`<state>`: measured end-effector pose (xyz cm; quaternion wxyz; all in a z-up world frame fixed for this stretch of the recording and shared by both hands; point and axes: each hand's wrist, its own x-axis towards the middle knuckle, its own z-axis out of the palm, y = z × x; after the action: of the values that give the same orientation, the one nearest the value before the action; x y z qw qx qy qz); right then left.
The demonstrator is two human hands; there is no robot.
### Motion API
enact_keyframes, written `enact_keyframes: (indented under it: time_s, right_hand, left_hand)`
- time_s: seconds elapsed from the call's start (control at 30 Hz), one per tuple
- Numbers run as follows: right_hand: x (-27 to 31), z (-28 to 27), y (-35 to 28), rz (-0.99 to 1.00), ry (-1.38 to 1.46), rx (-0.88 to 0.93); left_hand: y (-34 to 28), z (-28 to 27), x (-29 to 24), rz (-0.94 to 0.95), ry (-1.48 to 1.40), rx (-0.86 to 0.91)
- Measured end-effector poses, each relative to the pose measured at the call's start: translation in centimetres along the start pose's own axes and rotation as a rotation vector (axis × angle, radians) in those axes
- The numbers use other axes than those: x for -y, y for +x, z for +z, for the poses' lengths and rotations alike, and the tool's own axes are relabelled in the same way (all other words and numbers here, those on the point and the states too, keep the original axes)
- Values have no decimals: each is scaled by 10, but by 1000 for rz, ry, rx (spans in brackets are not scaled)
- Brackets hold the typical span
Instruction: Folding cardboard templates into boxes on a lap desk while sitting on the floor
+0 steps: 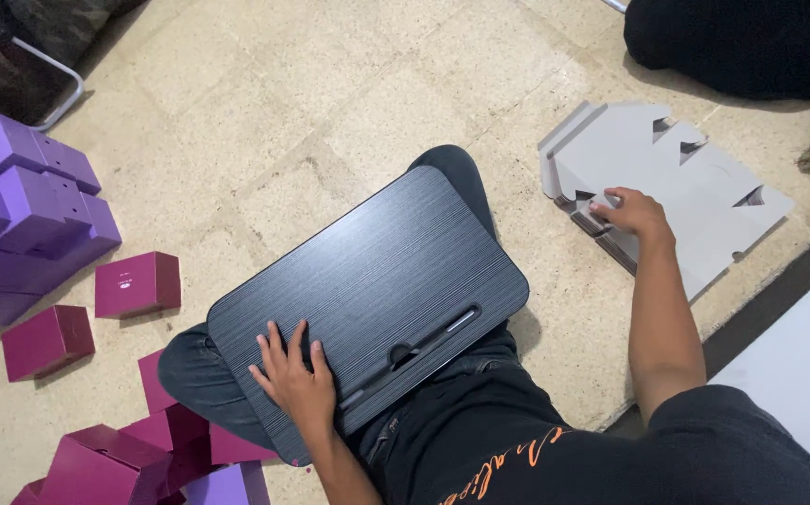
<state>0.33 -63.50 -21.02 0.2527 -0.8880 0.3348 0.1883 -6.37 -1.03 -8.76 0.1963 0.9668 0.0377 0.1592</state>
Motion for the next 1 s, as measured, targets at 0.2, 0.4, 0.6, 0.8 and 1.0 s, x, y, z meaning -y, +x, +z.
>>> enact_keyframes:
  time_s: [0.2, 0.4, 0.6, 0.8, 1.0]
  right_hand:
    - [-36, 26, 34, 32, -15, -131]
    - [-28, 43, 21, 8, -13, -355]
    - [-30, 89, 32, 62, -48, -628]
    - [-32, 84, 33, 61, -25, -642]
    - [-98, 74, 65, -193, 113, -872]
  left_hand:
    - [-2, 0, 1, -3, 14, 1]
    - [1, -4, -5, 0, 1, -4]
    - [-1, -4, -4, -7, -5, 3]
    - [-2, -1, -2, 8, 10, -2]
    - [-4, -17, 2, 4, -211, 109]
